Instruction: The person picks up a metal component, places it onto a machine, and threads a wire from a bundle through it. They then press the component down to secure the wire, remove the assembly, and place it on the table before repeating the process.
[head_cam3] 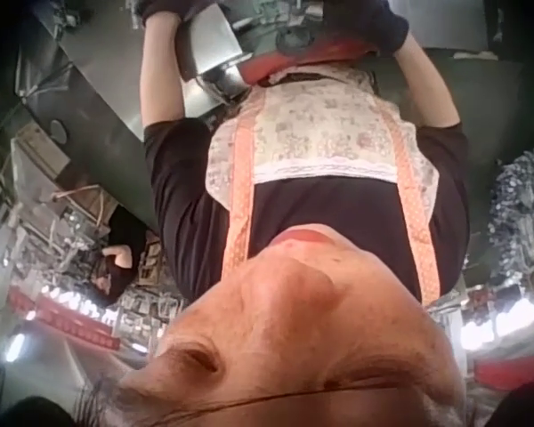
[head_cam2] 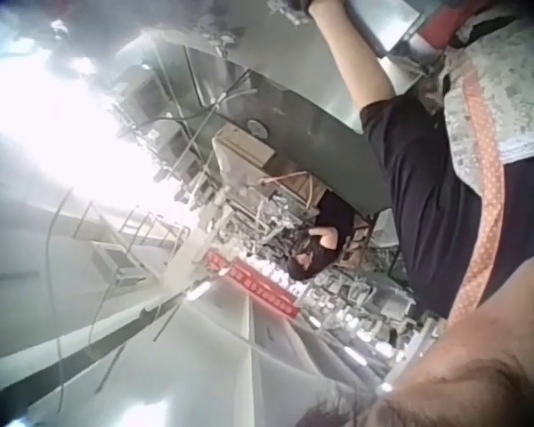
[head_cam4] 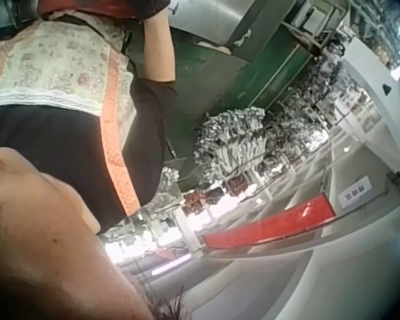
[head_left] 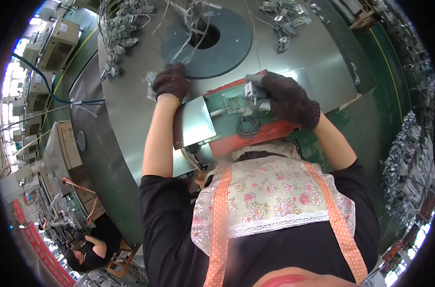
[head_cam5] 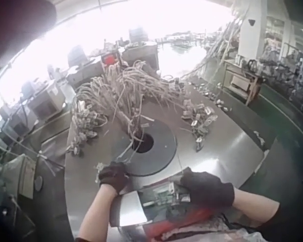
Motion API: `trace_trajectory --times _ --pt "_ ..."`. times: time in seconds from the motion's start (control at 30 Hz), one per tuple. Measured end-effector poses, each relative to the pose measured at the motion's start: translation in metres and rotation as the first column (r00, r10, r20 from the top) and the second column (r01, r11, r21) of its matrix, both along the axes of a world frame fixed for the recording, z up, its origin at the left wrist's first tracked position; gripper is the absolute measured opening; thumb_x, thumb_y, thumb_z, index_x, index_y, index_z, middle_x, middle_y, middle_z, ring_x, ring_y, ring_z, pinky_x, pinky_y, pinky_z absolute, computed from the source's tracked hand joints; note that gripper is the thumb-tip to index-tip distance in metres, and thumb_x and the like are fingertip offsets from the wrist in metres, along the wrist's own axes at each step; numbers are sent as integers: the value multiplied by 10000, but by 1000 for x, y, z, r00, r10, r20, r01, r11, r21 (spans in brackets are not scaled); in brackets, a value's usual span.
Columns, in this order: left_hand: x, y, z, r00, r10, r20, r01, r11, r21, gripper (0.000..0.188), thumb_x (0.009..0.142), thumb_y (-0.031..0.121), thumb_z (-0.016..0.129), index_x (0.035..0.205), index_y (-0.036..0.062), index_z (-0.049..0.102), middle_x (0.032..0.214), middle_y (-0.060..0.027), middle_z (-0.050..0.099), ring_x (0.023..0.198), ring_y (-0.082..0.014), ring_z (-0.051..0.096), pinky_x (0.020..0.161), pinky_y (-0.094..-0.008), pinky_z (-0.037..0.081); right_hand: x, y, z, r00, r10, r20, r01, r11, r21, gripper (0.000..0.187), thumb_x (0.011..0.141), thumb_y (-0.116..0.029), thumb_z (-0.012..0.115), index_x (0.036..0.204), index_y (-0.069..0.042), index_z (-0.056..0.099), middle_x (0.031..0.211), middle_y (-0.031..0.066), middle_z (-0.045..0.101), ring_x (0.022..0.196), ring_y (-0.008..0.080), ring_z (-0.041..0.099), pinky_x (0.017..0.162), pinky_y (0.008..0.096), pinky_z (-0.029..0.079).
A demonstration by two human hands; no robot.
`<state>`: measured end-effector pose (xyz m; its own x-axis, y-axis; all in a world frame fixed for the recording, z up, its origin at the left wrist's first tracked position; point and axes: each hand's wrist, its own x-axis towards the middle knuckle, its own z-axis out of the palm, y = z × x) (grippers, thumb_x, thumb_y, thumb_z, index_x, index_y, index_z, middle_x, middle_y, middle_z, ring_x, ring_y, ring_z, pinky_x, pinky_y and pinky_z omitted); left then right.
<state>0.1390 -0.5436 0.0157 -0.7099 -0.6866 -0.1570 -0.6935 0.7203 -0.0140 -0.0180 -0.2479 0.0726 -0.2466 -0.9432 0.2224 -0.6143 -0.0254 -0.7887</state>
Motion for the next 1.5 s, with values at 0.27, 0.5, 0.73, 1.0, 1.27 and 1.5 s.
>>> trace_trajectory --times 0.27,0.5,0.73,1.0,1.27,1.5 --pt "44 -12 18 1000 -27 -8 28 992 124 298 880 334 664 1125 176 729 1177 -152 678 1132 -384 636 957 -484 511 18 -50 -14 676 385 -628 -216 919 331 222 752 -92 671 973 -72 664 929 137 669 918 319 660 810 430 540" --pt "49 49 22 811 -289 -509 167 948 -272 400 913 323 678 1229 77 676 1070 -175 697 1029 -387 643 942 -487 496 31 -44 -22 728 286 -623 -60 932 358 277 774 -123 666 1040 -43 659 959 174 641 927 331 641 784 457 518" --pt "32 105 11 623 -629 -466 601 765 -230 328 877 318 656 1070 55 686 999 -136 722 1034 -299 674 1007 -461 463 45 -29 -55 856 100 -506 -38 991 132 789 785 -121 664 1492 63 367 1082 255 595 1027 395 575 879 481 478" --pt "13 151 4 751 -542 -378 589 808 13 463 882 322 630 1242 32 630 1226 -179 675 1180 -347 628 1110 -500 385 -2 -23 -49 943 217 -254 -264 949 -171 708 795 -100 653 1458 14 433 1070 201 620 969 370 606 859 447 508" --pt "17 156 1 803 -506 -313 502 859 -102 528 924 356 625 1285 -29 598 1230 -237 670 1185 -381 628 1108 -498 392 -153 -6 -59 884 -121 -452 208 967 149 593 783 -330 817 1302 -117 625 1199 180 638 1130 376 600 974 454 502" --pt "13 160 11 820 -461 -340 479 877 -34 572 927 398 637 1300 -33 589 1242 -250 664 1199 -406 615 1110 -511 389 -186 16 -120 713 61 699 -63 998 -23 672 793 -352 838 1332 -44 583 1200 129 650 1143 295 632 1016 443 519"
